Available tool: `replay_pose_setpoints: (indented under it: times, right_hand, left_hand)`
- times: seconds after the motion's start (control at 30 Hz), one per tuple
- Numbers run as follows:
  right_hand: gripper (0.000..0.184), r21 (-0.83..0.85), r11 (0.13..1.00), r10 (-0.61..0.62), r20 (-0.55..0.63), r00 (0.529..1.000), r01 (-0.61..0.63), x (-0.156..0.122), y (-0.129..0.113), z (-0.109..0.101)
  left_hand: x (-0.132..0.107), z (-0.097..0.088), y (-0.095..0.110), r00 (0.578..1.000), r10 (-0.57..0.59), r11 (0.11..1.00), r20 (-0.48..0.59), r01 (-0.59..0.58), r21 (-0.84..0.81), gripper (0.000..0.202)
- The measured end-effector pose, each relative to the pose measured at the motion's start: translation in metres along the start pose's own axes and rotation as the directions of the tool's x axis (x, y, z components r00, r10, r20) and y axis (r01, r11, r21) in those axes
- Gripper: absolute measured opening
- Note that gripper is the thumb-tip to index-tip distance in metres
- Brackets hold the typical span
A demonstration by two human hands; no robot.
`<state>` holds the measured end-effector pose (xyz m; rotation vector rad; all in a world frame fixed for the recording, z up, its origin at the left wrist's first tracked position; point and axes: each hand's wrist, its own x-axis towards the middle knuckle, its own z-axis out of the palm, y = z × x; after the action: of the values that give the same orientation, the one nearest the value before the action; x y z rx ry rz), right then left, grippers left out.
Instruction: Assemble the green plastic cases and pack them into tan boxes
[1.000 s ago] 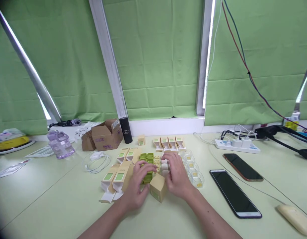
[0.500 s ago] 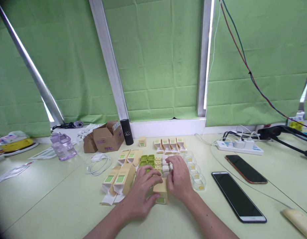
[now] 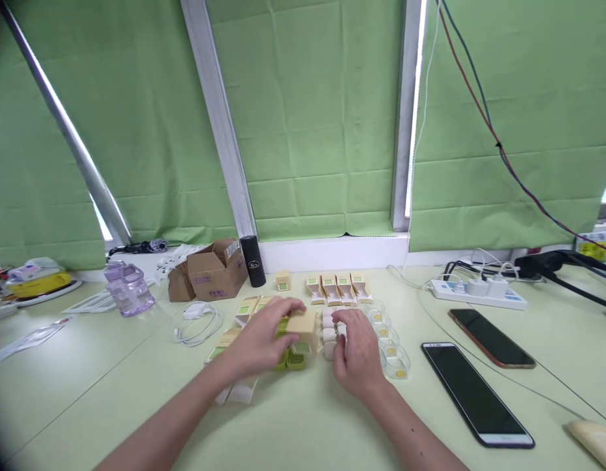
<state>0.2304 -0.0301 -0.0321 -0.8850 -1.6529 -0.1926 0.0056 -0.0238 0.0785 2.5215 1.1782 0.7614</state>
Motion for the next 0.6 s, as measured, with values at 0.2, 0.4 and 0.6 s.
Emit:
replay_pose_setpoints:
  times: [0.2, 0.4, 0.6]
  right_hand:
    - [0.039, -0.015, 1.000, -0.013, 0.015, 1.000, 0.013, -0.001, -0.003, 0.001]
    - [0.039, -0.029, 0.999, -0.025, 0.024, 0.999, 0.025, -0.001, -0.004, 0.001]
    - [0.038, -0.022, 0.999, -0.036, 0.032, 0.999, 0.037, -0.002, -0.006, 0.002]
  left_hand:
    - [0.063, -0.030, -0.061, 0.987, -0.032, 0.959, -0.156, 0.074, 0.273, 0.042]
    - [0.107, -0.023, -0.122, 0.976, -0.140, 0.918, -0.165, 0.190, 0.348, 0.045]
    - [0.123, 0.003, -0.161, 0.962, -0.251, 0.876, -0.110, 0.274, 0.396, 0.045]
